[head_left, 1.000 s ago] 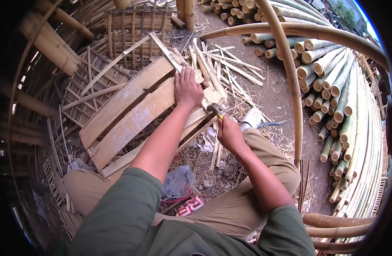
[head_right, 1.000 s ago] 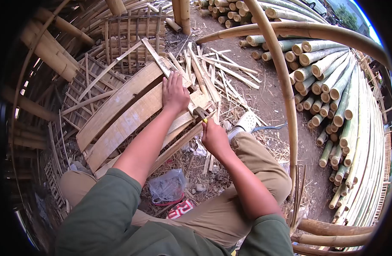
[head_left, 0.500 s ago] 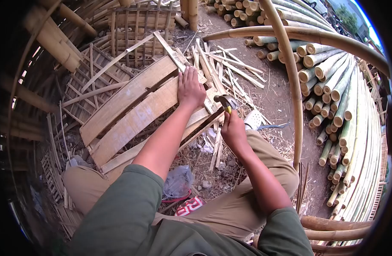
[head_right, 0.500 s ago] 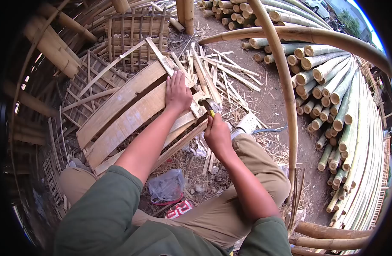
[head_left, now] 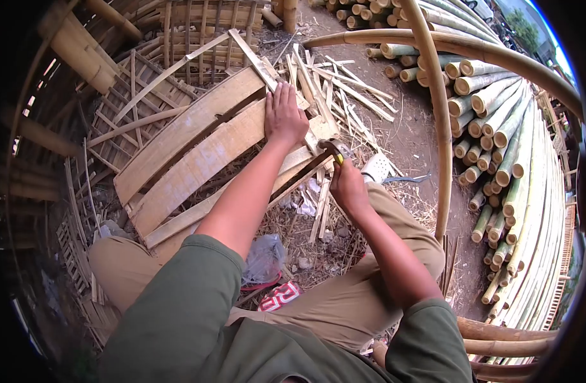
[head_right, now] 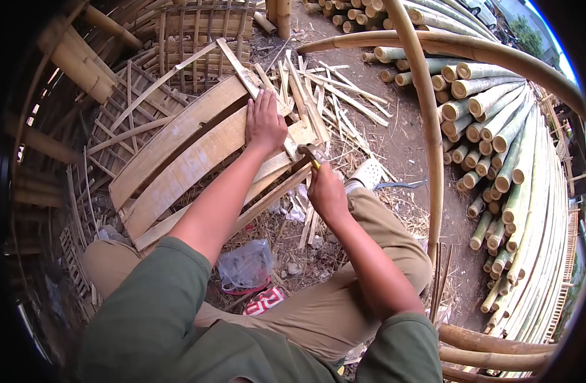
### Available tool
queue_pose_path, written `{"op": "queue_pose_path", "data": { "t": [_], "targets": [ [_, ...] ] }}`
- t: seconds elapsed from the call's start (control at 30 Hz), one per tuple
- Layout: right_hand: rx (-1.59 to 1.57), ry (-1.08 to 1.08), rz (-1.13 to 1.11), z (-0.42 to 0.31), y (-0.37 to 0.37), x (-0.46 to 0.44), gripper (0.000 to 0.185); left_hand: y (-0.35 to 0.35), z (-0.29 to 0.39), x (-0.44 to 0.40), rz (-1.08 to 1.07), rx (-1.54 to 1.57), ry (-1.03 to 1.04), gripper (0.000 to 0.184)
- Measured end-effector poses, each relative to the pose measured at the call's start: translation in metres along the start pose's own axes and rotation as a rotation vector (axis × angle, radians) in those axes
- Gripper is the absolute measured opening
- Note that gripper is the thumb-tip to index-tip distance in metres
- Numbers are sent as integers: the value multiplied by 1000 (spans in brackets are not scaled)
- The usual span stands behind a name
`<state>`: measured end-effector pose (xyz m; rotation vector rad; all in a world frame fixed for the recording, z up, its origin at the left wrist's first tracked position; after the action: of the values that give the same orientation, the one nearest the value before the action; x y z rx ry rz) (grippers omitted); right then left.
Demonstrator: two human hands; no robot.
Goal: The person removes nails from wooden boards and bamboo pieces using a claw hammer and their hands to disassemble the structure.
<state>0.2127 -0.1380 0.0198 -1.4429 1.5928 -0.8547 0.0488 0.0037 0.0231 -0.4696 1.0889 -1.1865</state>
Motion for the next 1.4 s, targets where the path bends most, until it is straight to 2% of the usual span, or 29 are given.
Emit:
{"op": "queue_pose_path", "data": {
  "t": [0.07,0.17,0.23,0.3,0.4,0.47,0.53,0.6,0.63,0.77,0.8,0.87,1.0,1.07,1.2,1.3,1.37,1.4],
  "targets": [
    [-6,-3,-140,9,6,-9,27,2,-2,-1,-10,7,-28,59],
    [71,32,-134,-6,-27,-23,28,10,-7,-7,-80,17,-44,59],
    [-98,186,12,7,-48,-29,31,7,-5,-4,-102,15,-31,58],
    [-87,188,64,8,-63,-39,32,5,-3,-4,-191,196,-24,55],
    [-87,202,120,7,-86,-52,34,-3,21,26,-501,513,31,80],
    [-87,202,178,1,-97,-53,35,-29,59,67,-807,193,226,97],
    [-146,196,205,-1,-99,-57,36,-34,64,88,-842,92,234,96],
    [-131,170,235,-2,-99,-61,36,-29,59,94,-771,235,219,91],
    [-135,164,240,-4,-99,-62,36,-35,61,95,-731,233,215,80],
    [-119,187,248,-5,-101,-64,38,-25,40,89,-704,402,290,67],
    [-119,187,260,-8,-105,-63,38,-31,45,90,-700,396,291,67],
    [-148,189,266,-13,-113,-63,39,-52,50,87,-563,346,240,69],
    [-197,154,281,-22,-122,-65,40,-66,49,94,-538,176,261,72],
    [-217,181,305,-21,-126,-66,40,-77,45,87,-476,149,285,68],
    [-225,213,307,-20,-124,-72,40,-169,66,59,-73,308,376,42],
    [-232,218,289,-24,-120,-75,41,-239,73,34,-18,362,238,38],
    [-247,207,255,-32,-118,-77,40,-269,63,20,48,330,192,37],
    [-254,196,251,-37,-118,-78,40,-276,54,15,22,412,113,37]
  ]
}}
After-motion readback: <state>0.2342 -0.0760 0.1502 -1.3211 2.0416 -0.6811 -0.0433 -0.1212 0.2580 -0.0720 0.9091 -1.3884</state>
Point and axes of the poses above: each hand's wrist, its own x-axis away from the middle knuckle, its own y-axis out of the palm, z = x × y, the point moved 10 cm from there along -x, towards the middle knuckle, and after that the axes turned 9 degrees about x, right-handed, at the moved point
